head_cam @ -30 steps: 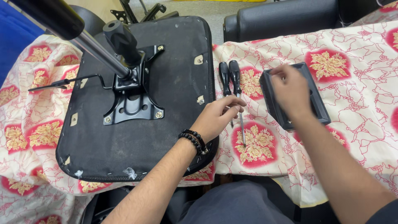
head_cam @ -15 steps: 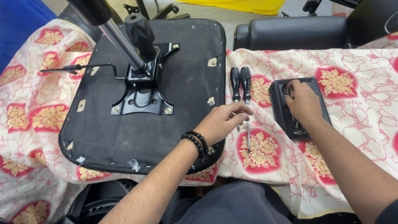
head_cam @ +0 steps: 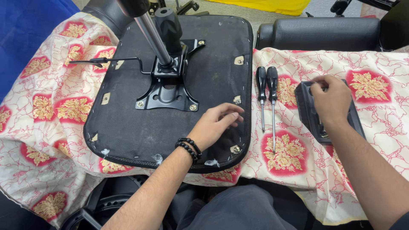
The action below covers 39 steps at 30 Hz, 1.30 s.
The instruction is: The person secures a black office chair seat to its metal mounting plate using a screwdriver. They insert and tighten multiple screws at the corners of the seat base, then move to the center to tighten additional fasteners.
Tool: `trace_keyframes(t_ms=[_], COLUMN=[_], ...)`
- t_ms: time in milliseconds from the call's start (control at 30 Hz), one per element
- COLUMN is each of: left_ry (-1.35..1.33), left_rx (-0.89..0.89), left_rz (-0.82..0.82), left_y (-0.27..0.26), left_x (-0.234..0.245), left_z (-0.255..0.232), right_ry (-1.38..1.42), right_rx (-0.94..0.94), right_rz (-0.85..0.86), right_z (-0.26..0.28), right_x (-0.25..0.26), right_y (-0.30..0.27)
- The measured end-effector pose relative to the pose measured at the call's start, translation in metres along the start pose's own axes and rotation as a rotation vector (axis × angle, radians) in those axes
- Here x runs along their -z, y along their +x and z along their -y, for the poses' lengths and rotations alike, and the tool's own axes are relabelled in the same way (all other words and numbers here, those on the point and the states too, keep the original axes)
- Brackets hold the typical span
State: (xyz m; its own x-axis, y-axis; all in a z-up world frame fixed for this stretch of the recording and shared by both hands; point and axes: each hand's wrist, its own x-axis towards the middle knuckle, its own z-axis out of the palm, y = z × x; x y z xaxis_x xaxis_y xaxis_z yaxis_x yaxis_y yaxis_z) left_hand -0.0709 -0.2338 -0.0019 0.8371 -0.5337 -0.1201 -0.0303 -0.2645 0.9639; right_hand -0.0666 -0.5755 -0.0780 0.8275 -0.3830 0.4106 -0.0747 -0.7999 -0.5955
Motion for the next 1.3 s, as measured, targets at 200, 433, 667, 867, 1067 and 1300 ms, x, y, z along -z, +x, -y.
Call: trace_keyframes(t_ms=[200, 433, 667, 867, 1067, 1300], left_ry=[-0.114, 0.271, 0.478, 0.378, -0.086, 0.345], left_rx=[0.044, -0.03, 0.318, 0.37, 0.288, -0.122], left_rz=[-0.327, -0.768, -0.972, -0.849, -0.796, -0.931], left_y=[-0.019, -0.087, -0.155, -0.169, -0.179, -0.224], left_x=[0.019, 0.168, 0.314, 0.322, 0.315, 0.266], left_z=[0.003, 0.068, 0.171, 0.183, 0.163, 0.142], right_ry=[0.504, 0.681, 0.613, 0.739, 0.64, 0.471], right_rx=[-0.07, -0.2, -0.072, 0.141, 0.368, 0.587], right_rz=[0.189, 0.269, 0.352, 0.625, 0.822, 0.797], right_z=[0.104, 0.17, 0.236, 0.349, 0.439, 0.469], right_x=[-0.024, -0.046, -0.059, -0.12, -0.169, -0.211], right_y=[-0.025, -0.084, -0.103, -0.138, -0.157, -0.158])
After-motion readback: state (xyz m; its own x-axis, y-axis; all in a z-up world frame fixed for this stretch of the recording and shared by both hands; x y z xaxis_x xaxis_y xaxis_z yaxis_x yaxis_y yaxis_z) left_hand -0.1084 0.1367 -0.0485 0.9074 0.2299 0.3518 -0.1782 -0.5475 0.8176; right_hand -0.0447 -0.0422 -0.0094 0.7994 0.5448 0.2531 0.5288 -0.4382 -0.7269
